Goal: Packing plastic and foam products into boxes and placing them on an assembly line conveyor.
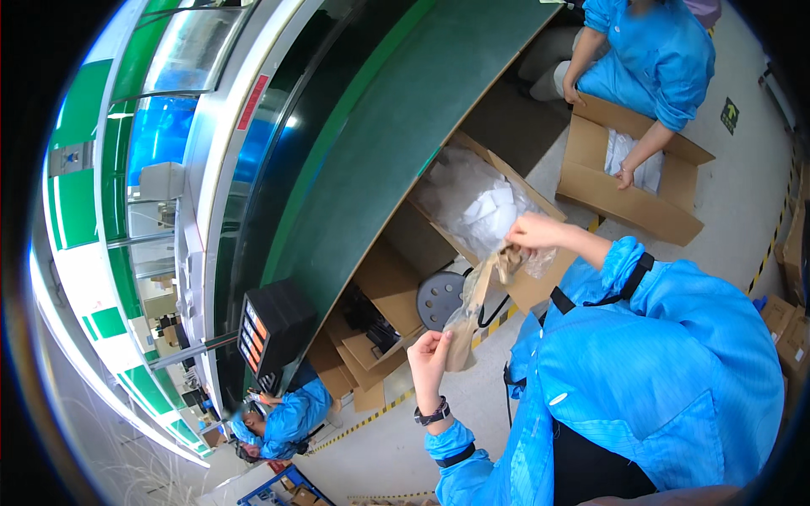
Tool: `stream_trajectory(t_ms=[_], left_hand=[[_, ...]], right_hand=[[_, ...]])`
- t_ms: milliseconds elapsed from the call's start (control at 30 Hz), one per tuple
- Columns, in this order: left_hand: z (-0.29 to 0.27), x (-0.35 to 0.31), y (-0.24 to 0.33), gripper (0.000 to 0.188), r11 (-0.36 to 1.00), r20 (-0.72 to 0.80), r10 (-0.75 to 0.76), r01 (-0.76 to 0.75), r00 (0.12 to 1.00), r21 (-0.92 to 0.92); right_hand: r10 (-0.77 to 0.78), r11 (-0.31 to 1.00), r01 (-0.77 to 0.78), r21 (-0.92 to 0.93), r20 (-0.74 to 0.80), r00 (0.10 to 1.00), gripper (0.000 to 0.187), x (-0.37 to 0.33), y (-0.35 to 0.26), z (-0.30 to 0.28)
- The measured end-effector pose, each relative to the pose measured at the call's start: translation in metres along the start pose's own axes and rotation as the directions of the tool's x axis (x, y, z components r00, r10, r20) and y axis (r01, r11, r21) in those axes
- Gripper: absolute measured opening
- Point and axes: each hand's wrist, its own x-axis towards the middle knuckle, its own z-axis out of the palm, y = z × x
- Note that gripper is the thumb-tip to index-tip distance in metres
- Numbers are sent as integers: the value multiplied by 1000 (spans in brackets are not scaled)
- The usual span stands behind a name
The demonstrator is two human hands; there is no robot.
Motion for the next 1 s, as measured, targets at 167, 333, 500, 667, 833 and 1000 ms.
stream_trajectory(t_ms=[167, 333, 500, 667, 833, 1000], left_hand=[[-5, -1, 11, 16, 993, 118, -90, 98, 989, -67], [-42, -6, -3, 15, 1000, 44, 12, -12, 999, -5], [-101, -13, -32, 14, 990, -8, 1, 1, 1000, 138], [-179, -28, -85, 16, 940, -137, 21, 27, 990, 341], [-173, -47, -48, 11, 937, -55, 242, -218, 969, 272], [-111, -29, 64, 14, 938, 115, 123, -153, 986, 311]], right_hand=[[-90, 981, 94, 172, -33, 995, 27, -19, 2, -33], [109, 585, 347, 733, -496, 862, 25, -52, 16, -86], [25, 516, 410, 752, -492, 870, 27, -104, 28, -134], [-104, 219, 736, 640, -735, 670, 28, -150, 68, -187], [51, 768, 222, 601, -404, 914, 29, -140, 39, -143], [-166, 935, 34, -353, -352, 921, 14, -22, 94, -48]])
